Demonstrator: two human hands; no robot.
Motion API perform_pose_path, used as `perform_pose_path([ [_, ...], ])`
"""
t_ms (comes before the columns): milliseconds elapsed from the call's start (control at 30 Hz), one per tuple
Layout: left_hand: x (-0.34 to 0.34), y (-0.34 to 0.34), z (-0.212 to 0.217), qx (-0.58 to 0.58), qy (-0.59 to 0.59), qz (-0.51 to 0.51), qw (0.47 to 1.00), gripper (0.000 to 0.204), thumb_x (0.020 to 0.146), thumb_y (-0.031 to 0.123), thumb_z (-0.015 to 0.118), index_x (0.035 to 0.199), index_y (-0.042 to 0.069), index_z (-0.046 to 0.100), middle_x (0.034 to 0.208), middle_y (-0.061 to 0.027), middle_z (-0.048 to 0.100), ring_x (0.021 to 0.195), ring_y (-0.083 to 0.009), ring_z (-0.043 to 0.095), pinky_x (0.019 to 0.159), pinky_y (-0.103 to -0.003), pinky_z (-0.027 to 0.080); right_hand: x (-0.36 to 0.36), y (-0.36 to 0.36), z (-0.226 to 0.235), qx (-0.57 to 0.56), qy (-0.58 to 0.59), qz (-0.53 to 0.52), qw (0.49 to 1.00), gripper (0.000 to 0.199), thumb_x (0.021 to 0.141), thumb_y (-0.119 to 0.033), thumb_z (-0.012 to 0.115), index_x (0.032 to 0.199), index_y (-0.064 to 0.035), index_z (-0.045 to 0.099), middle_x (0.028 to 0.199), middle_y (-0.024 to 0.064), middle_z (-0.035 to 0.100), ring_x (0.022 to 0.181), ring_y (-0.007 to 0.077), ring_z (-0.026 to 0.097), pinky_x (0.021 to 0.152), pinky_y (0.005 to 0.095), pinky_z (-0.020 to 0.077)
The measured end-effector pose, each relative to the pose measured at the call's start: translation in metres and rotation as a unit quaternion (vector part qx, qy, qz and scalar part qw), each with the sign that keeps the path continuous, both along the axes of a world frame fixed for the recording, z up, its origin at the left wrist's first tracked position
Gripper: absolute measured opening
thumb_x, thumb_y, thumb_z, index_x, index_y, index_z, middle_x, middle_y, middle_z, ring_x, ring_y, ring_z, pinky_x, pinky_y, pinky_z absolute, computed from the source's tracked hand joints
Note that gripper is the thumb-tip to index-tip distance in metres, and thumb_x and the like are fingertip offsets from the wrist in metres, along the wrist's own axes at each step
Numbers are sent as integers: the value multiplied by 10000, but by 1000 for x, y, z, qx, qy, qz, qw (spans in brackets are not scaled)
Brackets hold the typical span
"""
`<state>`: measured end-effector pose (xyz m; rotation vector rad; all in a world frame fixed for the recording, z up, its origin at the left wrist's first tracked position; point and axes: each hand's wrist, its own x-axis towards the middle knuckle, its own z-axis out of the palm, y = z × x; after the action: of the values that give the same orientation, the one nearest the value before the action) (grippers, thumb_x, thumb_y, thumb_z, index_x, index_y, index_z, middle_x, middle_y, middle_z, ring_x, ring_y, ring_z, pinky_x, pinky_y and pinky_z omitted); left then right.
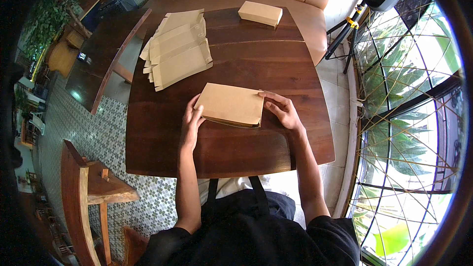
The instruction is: The person assembles flat-packed cardboard boxes by folding and tucking flaps into slots. They complete one box, place it on a stack, then begin a second box. The process is repeated with consistent hand motions and no tools.
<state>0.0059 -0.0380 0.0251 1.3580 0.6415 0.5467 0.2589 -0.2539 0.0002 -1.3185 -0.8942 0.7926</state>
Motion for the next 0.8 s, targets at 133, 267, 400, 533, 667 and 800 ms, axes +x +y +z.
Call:
perform_pose_path([
  [133, 4, -8, 7, -1, -6, 21, 1000, 603, 1053, 360, 637, 1521, 22, 463, 1392, -114, 604, 1299, -182, 537, 1154, -362, 386, -18, 1, 1, 37, 46, 51, 997, 784, 995, -301, 732, 1586, 51, 355, 1660, 208, 352, 1514, 316, 387, 1232, 432, 313],
  [267, 3, -15, 6, 5, -14, 17, 1000, 616, 1061, 393, 613, 1523, 14, 463, 1402, -136, 602, 1332, -198, 523, 1185, -366, 352, -33, 8, 0, 106, 1, 72, 992, 980, 944, -347, 789, 1648, 9, 209, 1751, 198, 23, 1596, 307, 183, 1269, 445, 224],
  [400, 2, -21, -5, 7, 9, -15, 1000, 754, 1047, 384, 638, 1618, 37, 287, 1600, -176, 418, 1500, -265, 368, 1238, -413, 290, -44, 7, 4, 81, -28, 18, 996, 1017, 925, -376, 795, 1648, 20, 199, 1741, 194, 106, 1585, 302, 214, 1269, 433, 204],
  [533, 13, -44, -25, 217, -76, 130, 964, 1131, 921, 322, 820, 1653, 73, -5, 1709, -244, 50, 1565, -381, 188, 1240, -553, 263, -42, 6, 9, 35, 6, 0, 999, 984, 926, -373, 790, 1631, 32, 236, 1713, 193, 213, 1564, 297, 266, 1258, 428, 227],
  [667, 14, -79, -31, 516, -32, 195, 833, 1115, 776, 409, 933, 1544, 35, 217, 1657, -311, 138, 1543, -475, 184, 1227, -627, 231, -43, 9, 8, 48, 18, -3, 999, 917, 932, -369, 785, 1601, 27, 298, 1660, 181, 307, 1540, 289, 307, 1243, 428, 265],
  [800, 41, -121, -31, 488, 28, 171, 856, 1436, 649, 584, 954, 1638, 54, 57, 1663, -368, -50, 1557, -558, 44, 1232, -678, 177, -48, 13, 5, 40, 21, -27, 999, 857, 940, -373, 777, 1565, 28, 349, 1618, 174, 362, 1504, 269, 355, 1220, 417, 315],
])
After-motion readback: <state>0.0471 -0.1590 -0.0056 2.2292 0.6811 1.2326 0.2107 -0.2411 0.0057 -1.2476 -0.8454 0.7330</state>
